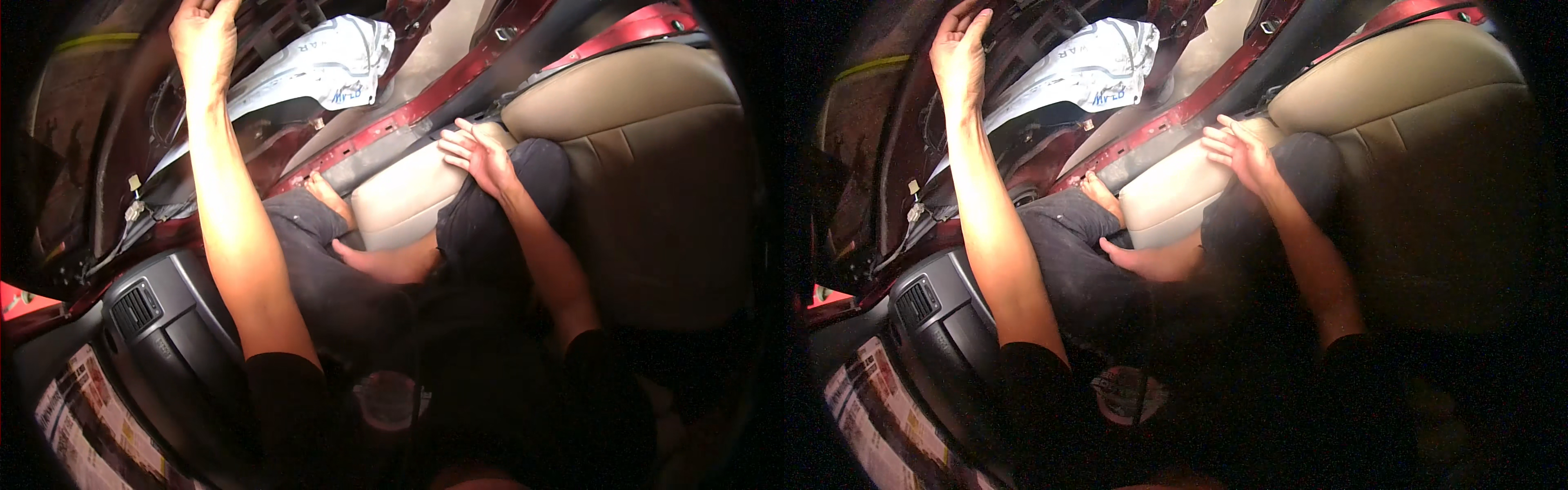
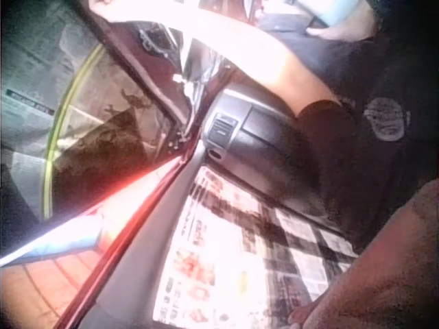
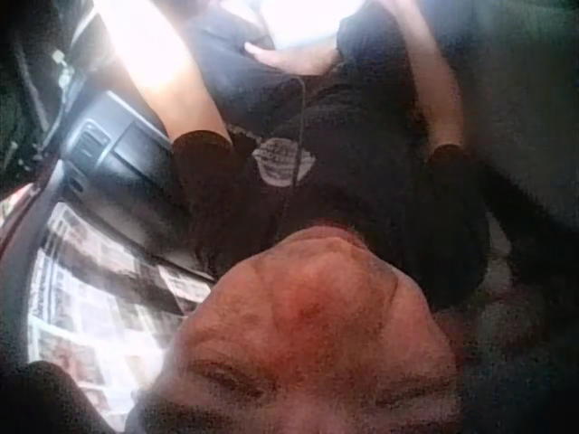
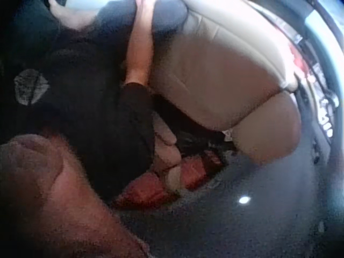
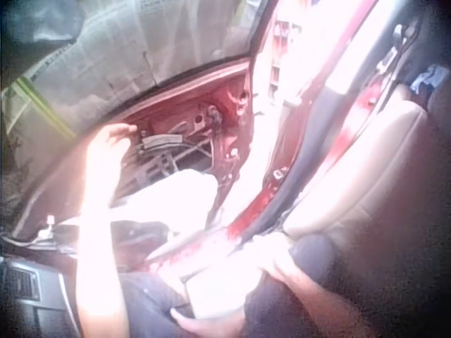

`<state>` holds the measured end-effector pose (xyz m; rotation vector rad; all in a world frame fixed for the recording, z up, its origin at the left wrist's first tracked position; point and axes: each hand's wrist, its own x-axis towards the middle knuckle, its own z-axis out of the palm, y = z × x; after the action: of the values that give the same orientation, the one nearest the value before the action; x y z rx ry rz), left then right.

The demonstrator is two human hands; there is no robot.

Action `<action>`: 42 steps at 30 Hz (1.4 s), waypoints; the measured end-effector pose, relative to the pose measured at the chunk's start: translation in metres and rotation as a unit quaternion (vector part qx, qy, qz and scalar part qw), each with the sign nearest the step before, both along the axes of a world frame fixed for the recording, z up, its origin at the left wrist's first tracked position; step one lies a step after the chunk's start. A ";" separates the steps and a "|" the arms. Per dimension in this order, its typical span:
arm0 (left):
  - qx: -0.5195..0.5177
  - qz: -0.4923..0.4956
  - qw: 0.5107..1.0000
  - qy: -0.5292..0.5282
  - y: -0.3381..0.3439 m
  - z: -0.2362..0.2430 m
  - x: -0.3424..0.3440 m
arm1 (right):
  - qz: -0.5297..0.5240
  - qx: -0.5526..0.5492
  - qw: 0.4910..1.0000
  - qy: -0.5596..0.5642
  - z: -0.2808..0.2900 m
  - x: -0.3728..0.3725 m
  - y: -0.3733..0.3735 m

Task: The person sits inside a car door frame and removes a plastic sheet from the interior panel. They then exit the vehicle and use a brush to clean the exterior surface of the car door.

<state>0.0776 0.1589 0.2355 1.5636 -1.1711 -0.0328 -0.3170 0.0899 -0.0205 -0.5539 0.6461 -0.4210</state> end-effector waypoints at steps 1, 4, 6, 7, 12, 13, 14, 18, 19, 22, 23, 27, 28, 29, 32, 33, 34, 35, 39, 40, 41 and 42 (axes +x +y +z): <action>-0.006 -0.008 1.000 0.011 -0.002 -0.002 0.002 | 0.000 0.000 1.000 0.002 -0.002 -0.001 0.000; -0.016 -0.021 1.000 -0.008 -0.001 -0.009 0.010 | 0.003 -0.007 1.000 0.014 -0.006 -0.002 0.001; -0.014 -0.017 1.000 0.003 -0.001 -0.008 0.006 | 0.007 -0.009 1.000 0.025 -0.006 -0.002 0.003; -0.011 -0.012 0.999 0.028 0.000 -0.004 -0.001 | -0.001 -0.008 1.000 0.030 -0.005 -0.002 0.003; 0.011 0.021 0.999 -0.026 0.003 0.006 -0.010 | -0.006 -0.025 0.999 0.035 -0.005 -0.003 0.009; 0.008 0.021 0.998 -0.062 0.007 0.013 -0.020 | -0.004 -0.037 0.998 0.052 -0.005 -0.002 0.010; -0.010 -0.012 1.000 -0.016 0.002 0.005 -0.005 | 0.015 -0.051 0.997 0.065 -0.005 -0.003 0.012; -0.028 -0.066 0.996 0.052 -0.011 -0.015 0.038 | 0.039 -0.085 0.992 0.087 -0.006 -0.006 0.021; -0.025 -0.062 0.997 0.048 -0.011 -0.013 0.036 | 0.038 -0.085 0.992 0.088 -0.006 -0.008 0.023; -0.034 -0.058 0.997 0.025 -0.012 -0.013 0.035 | 0.037 -0.064 0.995 0.068 -0.006 -0.011 0.025; -0.045 -0.063 0.997 0.013 -0.015 -0.013 0.039 | 0.030 -0.047 0.997 0.054 -0.006 -0.010 0.021; 0.003 0.014 0.995 -0.101 -0.007 0.001 0.018 | 0.025 -0.020 0.999 0.039 -0.009 -0.012 0.020; 0.027 0.055 0.987 -0.152 -0.004 0.007 0.009 | 0.027 -0.029 0.998 0.043 -0.010 -0.012 0.021; 0.008 0.069 0.968 -0.240 -0.006 0.000 0.022 | 0.032 -0.048 0.997 0.056 -0.014 -0.012 0.027; -0.031 -0.038 0.998 -0.031 -0.012 -0.021 0.044 | 0.029 -0.108 0.989 0.100 -0.023 -0.011 0.042; -0.039 -0.061 0.997 -0.031 -0.019 -0.024 0.040 | 0.043 -0.242 0.959 0.137 -0.029 -0.015 0.048; -0.037 -0.051 0.997 -0.044 -0.015 -0.020 0.034 | 0.065 -0.372 0.911 0.168 -0.033 -0.015 0.057; -0.040 -0.047 0.997 -0.048 -0.011 -0.017 0.032 | 0.077 -0.507 0.834 0.202 -0.031 -0.012 0.069; -0.042 -0.032 0.997 -0.056 -0.016 -0.018 0.020 | 0.173 -0.750 0.561 0.303 -0.019 -0.006 0.107; -0.048 -0.042 0.997 -0.052 -0.019 -0.019 0.019 | 0.199 -0.755 0.533 0.327 -0.022 -0.007 0.114; -0.046 -0.039 0.996 -0.070 -0.018 -0.019 0.021 | 0.223 -0.757 0.504 0.352 -0.024 -0.006 0.117; -0.045 -0.041 0.994 -0.087 -0.019 -0.020 0.022 | 0.247 -0.744 0.508 0.356 -0.023 -0.004 0.118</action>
<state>0.0999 0.1400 0.2153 1.4600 -1.3537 0.1026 -0.3212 0.2076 -0.0431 -2.6560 0.7235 -0.0573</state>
